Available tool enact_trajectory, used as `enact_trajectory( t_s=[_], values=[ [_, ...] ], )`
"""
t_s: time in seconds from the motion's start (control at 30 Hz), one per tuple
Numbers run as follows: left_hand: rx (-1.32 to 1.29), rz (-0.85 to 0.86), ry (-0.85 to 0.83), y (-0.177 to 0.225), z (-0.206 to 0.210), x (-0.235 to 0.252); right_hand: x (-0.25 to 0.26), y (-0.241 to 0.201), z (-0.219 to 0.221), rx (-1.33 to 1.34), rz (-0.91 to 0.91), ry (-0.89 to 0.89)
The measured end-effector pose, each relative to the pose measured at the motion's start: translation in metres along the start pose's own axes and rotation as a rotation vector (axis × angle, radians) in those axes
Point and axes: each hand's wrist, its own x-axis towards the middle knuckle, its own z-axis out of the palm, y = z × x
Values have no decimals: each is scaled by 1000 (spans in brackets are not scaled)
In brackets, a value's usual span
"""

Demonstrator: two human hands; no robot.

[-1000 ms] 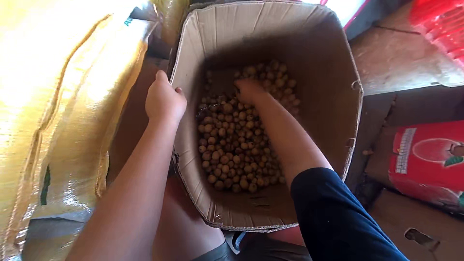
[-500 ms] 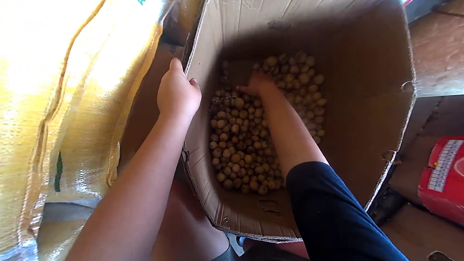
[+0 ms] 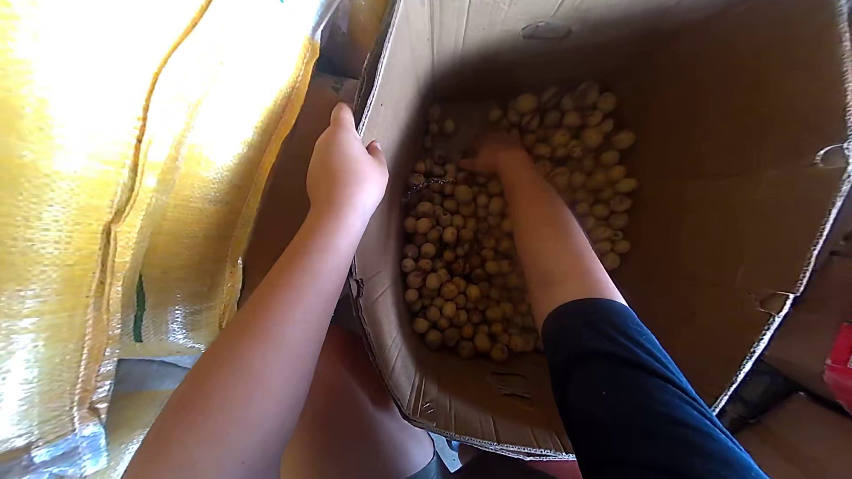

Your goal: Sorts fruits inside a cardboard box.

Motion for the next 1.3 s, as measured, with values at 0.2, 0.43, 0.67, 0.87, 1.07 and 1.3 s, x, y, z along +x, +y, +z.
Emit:
enact_trajectory(
  t_s=[0.2,0.43,0.67,0.87,1.07,1.3],
  values=[
    [-16,8,16,0,2,0,-5,-2,-2,18,34,-21],
    [-9,-2,14,-1,1,1,-10,2,-10,36,4,-71],
    [-8,5,6,-1,1,0,-17,18,-15,188,-73,-121],
    [6,4,-4,0,1,1,-38,32,-15,151,-147,-136],
    [8,-4,-13,3,-1,-1,-65,28,14,341,-98,95],
    [0,-6,-31,4,-1,-3,-91,26,21,599,34,29]
  ],
)
